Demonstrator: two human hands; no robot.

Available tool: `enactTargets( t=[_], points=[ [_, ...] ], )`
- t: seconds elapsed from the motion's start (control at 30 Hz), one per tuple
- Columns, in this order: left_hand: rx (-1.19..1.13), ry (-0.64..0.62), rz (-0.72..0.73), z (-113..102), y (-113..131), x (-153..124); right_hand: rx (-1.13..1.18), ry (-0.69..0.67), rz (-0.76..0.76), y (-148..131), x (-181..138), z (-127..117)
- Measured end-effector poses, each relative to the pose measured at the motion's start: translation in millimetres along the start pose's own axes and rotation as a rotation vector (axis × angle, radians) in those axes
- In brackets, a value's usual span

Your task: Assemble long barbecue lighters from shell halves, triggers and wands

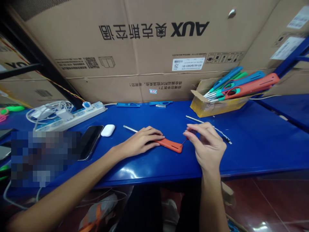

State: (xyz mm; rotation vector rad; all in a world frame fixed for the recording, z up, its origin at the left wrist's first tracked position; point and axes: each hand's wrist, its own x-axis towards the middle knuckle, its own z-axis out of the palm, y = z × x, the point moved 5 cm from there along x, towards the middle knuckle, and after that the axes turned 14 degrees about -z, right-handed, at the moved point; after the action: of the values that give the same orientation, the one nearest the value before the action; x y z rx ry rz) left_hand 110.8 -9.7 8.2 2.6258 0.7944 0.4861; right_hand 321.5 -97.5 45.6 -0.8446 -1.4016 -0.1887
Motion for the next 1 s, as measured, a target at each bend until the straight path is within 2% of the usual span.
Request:
enactTargets(
  t=[0.17,0.23,0.3,0.43,0.5,0.63,0.8,0.93,1.0],
  points=[
    [-0.005,0.001,0.005,-1.0,0.3,-0.6,0.039,-0.112,0.068,-0.4,-5.6,3.8],
    [-0.001,0.0,0.006,-1.2,0.6,-0.6,0.096,-0.098,0.113,3.6,-7.1,4.6],
    [-0.001,0.004,0.008,-1.3,0.8,-0.5,0.108,-0.06,0.092,5.6,-5.2,4.3],
    [-0.005,0.006,0.005,-1.0,0.4,0.0,-0.026,-0.011,0.015,4.0,0.0,1.8],
    [-0.006,0.001,0.003,-1.0,0.4,0.0,-0.04,-0.032,0.009,2.1,-0.8,1.8],
    [-0.006,-0.009,-0.001,-2.0,1.3,-0.2,0.051,-0.097,0.079,3.9,-7.9,2.1],
    [-0.006,-0.019,-0.009,-2.1,1.6,0.3,0.179,-0.066,0.126,13.9,-4.3,-1.3],
    [-0.008,-0.01,-0.004,-1.2,0.5,0.1,0.03,-0.011,0.08,14.2,3.4,-8.9],
    [-0.012,-0.007,-0.004,-0.8,-0.4,-0.4,-0.036,-0.035,0.091,12.3,1.9,-11.1]
  ],
)
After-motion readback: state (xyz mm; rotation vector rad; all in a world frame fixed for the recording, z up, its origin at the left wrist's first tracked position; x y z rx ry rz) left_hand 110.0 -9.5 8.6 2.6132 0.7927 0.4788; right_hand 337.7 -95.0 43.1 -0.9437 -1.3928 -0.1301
